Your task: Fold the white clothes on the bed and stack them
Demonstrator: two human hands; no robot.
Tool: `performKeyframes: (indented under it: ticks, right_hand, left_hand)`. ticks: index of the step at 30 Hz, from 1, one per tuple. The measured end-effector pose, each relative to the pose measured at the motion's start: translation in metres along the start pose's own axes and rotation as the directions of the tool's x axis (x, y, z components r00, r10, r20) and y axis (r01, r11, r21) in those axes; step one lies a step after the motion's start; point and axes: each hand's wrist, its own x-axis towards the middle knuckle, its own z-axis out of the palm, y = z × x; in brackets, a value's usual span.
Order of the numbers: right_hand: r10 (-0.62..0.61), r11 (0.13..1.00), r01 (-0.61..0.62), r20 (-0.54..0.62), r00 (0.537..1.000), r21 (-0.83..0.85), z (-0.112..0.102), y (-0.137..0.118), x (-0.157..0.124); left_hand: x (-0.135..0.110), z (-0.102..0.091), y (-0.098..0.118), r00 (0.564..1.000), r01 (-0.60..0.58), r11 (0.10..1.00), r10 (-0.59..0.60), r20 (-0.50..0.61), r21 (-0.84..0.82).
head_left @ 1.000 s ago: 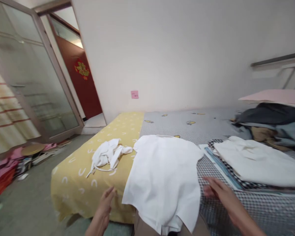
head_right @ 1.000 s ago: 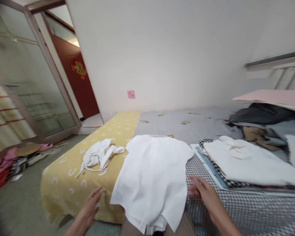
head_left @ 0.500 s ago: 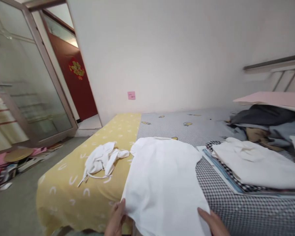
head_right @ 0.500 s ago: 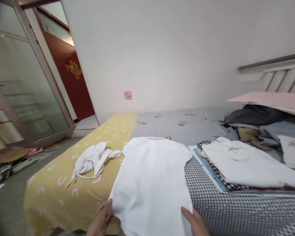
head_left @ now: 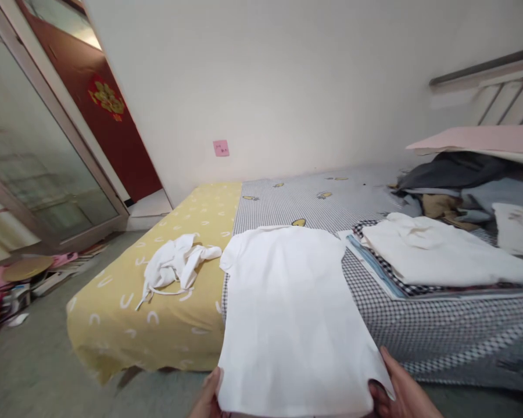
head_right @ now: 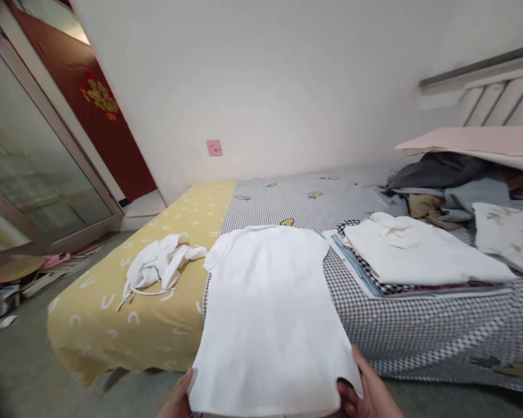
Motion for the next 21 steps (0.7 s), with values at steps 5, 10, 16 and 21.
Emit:
performKeyframes:
  ticks: [5, 10, 16, 21]
  right_hand:
    - [-0.001, 0.994, -0.006, 0.064, 0.998, 0.108, 0.002, 0.003, -0.016]
    - [-0.02, 0.995, 0.01, 0.103, 0.994, 0.098, -0.017, 0.007, -0.023]
    - [-0.053, 0.998, 0.052, 0.008, 0.999, 0.034, -0.043, 0.012, -0.014]
    - [-0.378, 0.874, 0.283, -0.186, 0.907, -0.394, -0.048, 0.015, -0.003]
  left_hand:
    - [-0.014, 0.017, 0.003, 1.0, 0.008, 0.997, -0.009, 0.016, 0.076]
    - [-0.027, 0.034, 0.003, 0.994, -0.089, 0.989, 0.095, -0.05, 0.115]
    - [-0.024, 0.035, -0.006, 0.959, -0.165, 0.984, 0.176, -0.222, 0.068]
    - [-0.029, 0.041, -0.005, 0.97, -0.083, 0.995, 0.092, -0.225, 0.049]
